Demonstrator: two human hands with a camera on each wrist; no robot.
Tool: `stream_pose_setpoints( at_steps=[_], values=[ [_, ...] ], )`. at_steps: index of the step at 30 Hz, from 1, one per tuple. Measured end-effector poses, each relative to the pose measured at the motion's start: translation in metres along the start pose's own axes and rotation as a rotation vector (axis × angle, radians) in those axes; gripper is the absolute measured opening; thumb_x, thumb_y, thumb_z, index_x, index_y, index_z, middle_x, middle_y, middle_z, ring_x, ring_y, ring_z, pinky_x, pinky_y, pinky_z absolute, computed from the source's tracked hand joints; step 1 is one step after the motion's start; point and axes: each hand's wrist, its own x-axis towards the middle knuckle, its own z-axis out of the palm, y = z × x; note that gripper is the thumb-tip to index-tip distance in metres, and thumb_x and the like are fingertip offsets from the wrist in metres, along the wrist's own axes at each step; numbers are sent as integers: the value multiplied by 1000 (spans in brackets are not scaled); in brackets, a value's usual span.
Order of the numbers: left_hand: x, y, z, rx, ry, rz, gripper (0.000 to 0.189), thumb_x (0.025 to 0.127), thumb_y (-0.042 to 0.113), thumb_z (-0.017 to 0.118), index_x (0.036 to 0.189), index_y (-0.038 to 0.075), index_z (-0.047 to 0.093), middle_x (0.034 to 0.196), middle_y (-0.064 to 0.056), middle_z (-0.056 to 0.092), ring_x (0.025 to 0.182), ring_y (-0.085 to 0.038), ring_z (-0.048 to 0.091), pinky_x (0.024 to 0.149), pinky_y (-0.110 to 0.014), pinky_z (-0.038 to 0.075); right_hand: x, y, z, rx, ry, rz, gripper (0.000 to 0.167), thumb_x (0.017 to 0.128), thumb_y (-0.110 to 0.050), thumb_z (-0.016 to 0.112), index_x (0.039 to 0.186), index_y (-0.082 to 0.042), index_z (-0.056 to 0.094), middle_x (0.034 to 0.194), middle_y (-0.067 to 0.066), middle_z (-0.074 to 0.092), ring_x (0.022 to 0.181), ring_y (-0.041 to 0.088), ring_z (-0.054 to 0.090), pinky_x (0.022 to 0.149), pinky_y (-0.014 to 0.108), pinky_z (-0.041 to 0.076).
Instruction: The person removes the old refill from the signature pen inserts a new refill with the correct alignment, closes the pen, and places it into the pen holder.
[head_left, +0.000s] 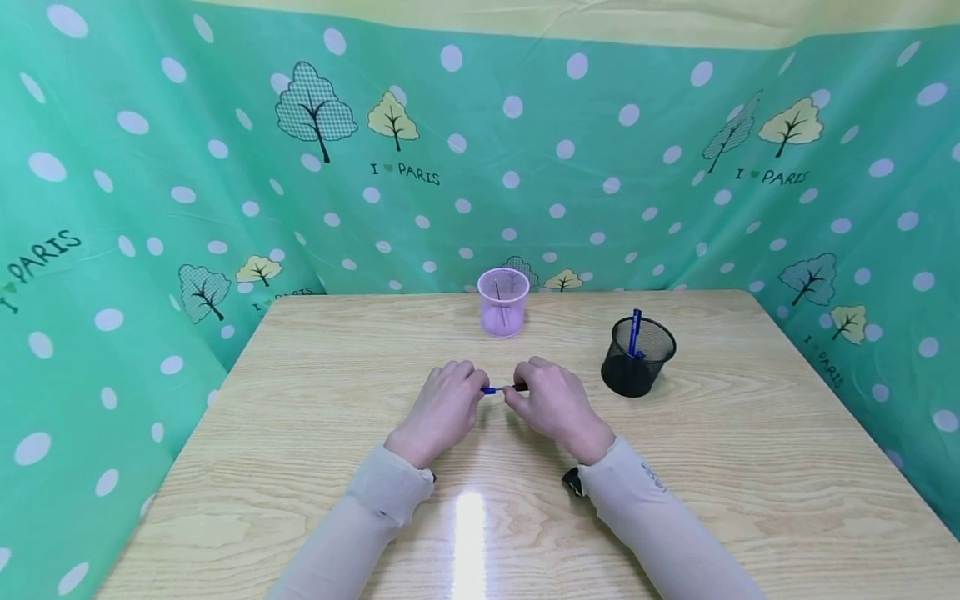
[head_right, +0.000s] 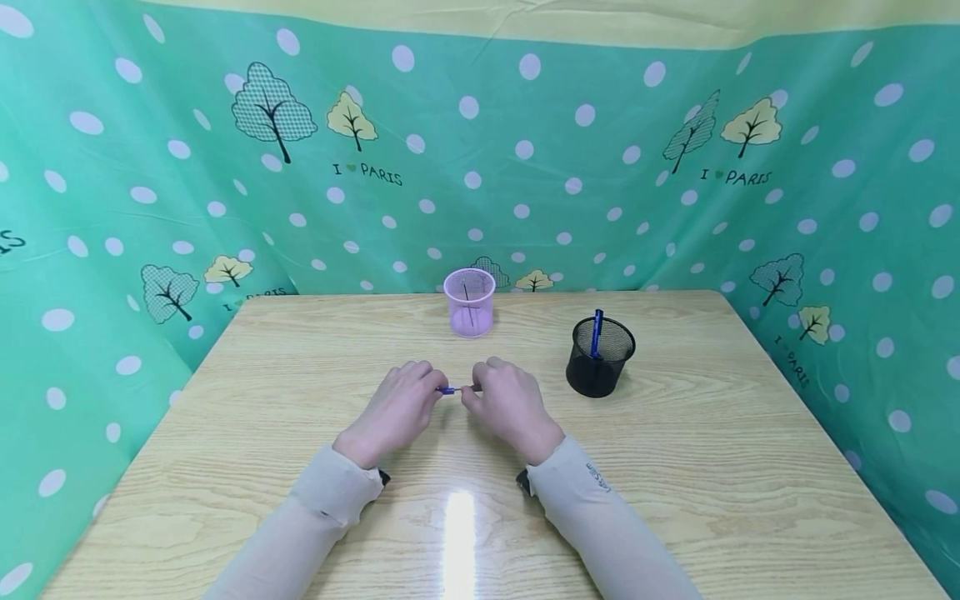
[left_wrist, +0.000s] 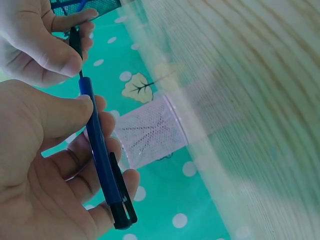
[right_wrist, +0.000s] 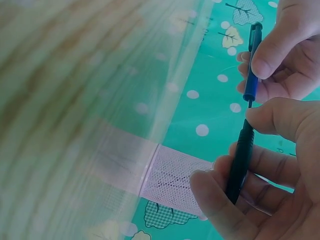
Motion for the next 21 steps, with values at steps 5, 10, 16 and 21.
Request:
stream_pose_setpoints(
  at_steps=[5, 10, 16, 21],
  values=[
    [0, 0, 0, -2, 2, -2, 7, 88, 11, 66, 95, 11, 65, 82, 2, 54, 75, -19, 51, 63, -30, 38, 0, 0, 0, 1, 3, -1, 16, 85, -29, 68, 78, -14, 66, 73, -3, 56, 57, 9, 48, 49, 26, 42],
    [-1, -1, 0, -2, 2, -11, 7, 88, 12, 67, 95, 12, 65, 83, 3, 53, 75, -17, 50, 64, -29, 37, 0, 0, 1, -3, 13, -2, 16, 84, -29, 69, 78, -14, 66, 73, -4, 56, 58, 9, 50, 51, 27, 43],
    [-1, -2, 0, -11, -1, -6, 9, 88, 13, 68, 96, 12, 65, 84, 4, 53, 76, -17, 49, 65, -28, 36, 0, 0, 0, -10, 19, -3, 16, 84, -29, 69, 79, -14, 66, 73, -4, 55, 59, 10, 51, 51, 28, 43],
    [-1, -2, 1, 3, -2, -4, 9, 88, 13, 68, 96, 13, 65, 84, 4, 53, 77, -17, 50, 65, -28, 37, 0, 0, 0, -8, 12, 2, 16, 84, -29, 69, 79, -14, 66, 73, -4, 55, 59, 10, 50, 51, 27, 43]
  ],
)
